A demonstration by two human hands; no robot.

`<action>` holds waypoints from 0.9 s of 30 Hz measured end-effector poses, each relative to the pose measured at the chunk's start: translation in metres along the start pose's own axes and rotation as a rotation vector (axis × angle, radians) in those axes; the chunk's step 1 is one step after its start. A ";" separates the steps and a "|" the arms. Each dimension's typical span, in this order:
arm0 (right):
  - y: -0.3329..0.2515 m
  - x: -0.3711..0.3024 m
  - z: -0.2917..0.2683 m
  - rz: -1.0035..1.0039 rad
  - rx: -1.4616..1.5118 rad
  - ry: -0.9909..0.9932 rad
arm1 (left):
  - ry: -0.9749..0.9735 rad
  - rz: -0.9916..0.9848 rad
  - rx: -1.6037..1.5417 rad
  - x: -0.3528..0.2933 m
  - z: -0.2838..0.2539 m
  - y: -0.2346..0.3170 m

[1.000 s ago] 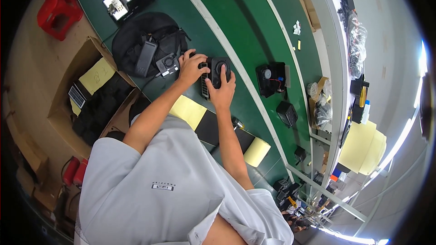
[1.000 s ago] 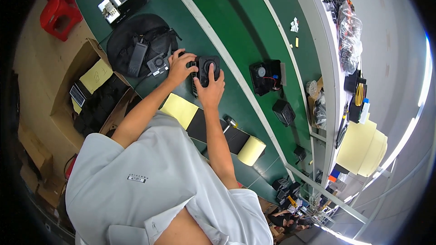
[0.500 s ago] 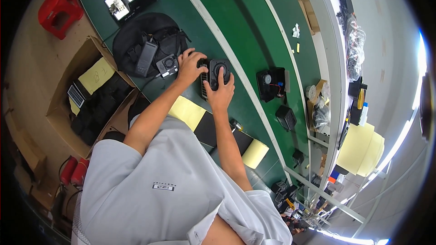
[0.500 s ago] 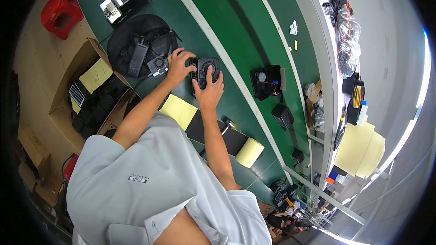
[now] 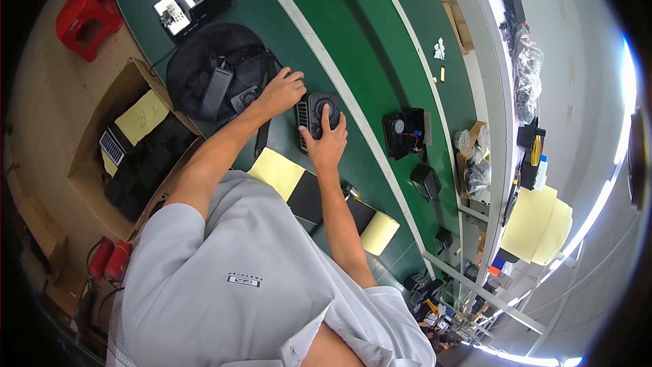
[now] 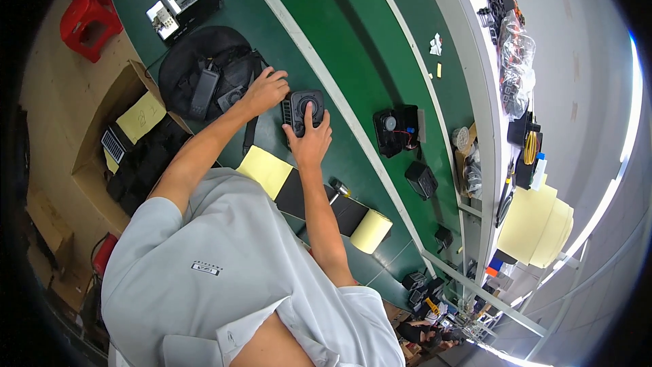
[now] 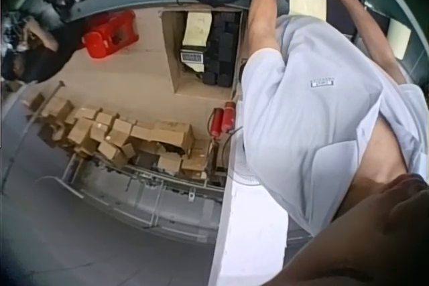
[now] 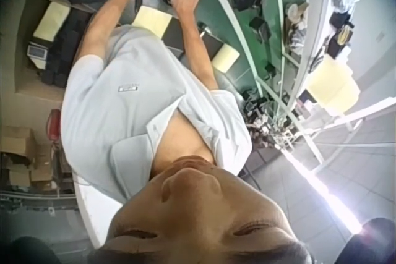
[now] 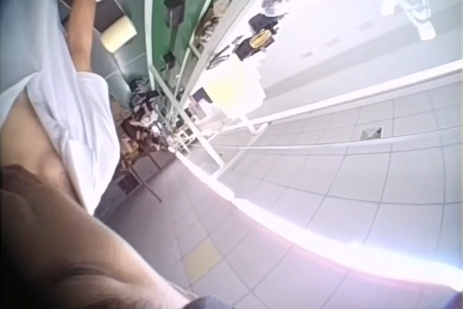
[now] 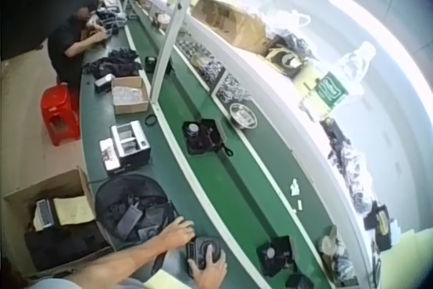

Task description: Assembling electronic components, including speakers and circuit boards into plastic housings, at a workshop bench.

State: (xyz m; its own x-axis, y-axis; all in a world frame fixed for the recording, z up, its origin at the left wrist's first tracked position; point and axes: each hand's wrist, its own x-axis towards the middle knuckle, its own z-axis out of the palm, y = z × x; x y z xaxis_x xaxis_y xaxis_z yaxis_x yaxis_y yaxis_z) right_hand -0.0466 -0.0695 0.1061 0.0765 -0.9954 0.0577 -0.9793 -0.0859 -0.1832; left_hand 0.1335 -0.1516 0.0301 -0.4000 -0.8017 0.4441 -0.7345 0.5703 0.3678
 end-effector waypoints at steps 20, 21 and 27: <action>0.061 -0.004 -0.039 0.686 -0.048 -0.495 | -0.302 -0.718 -0.342 0.027 0.013 0.152; 0.070 -0.009 -0.045 0.720 -0.022 -0.468 | -0.312 -0.671 -0.333 0.036 0.020 0.152; 0.123 -0.023 -0.021 0.614 0.357 0.245 | -0.352 -0.493 -0.315 0.065 0.066 0.130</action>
State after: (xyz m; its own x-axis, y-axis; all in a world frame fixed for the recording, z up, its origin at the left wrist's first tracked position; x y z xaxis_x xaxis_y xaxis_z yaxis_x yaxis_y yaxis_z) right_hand -0.1726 -0.0563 0.1029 -0.5485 -0.8346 0.0518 -0.7090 0.4314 -0.5579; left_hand -0.0244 -0.1416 0.0530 -0.2535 -0.9612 -0.1085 -0.7029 0.1060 0.7033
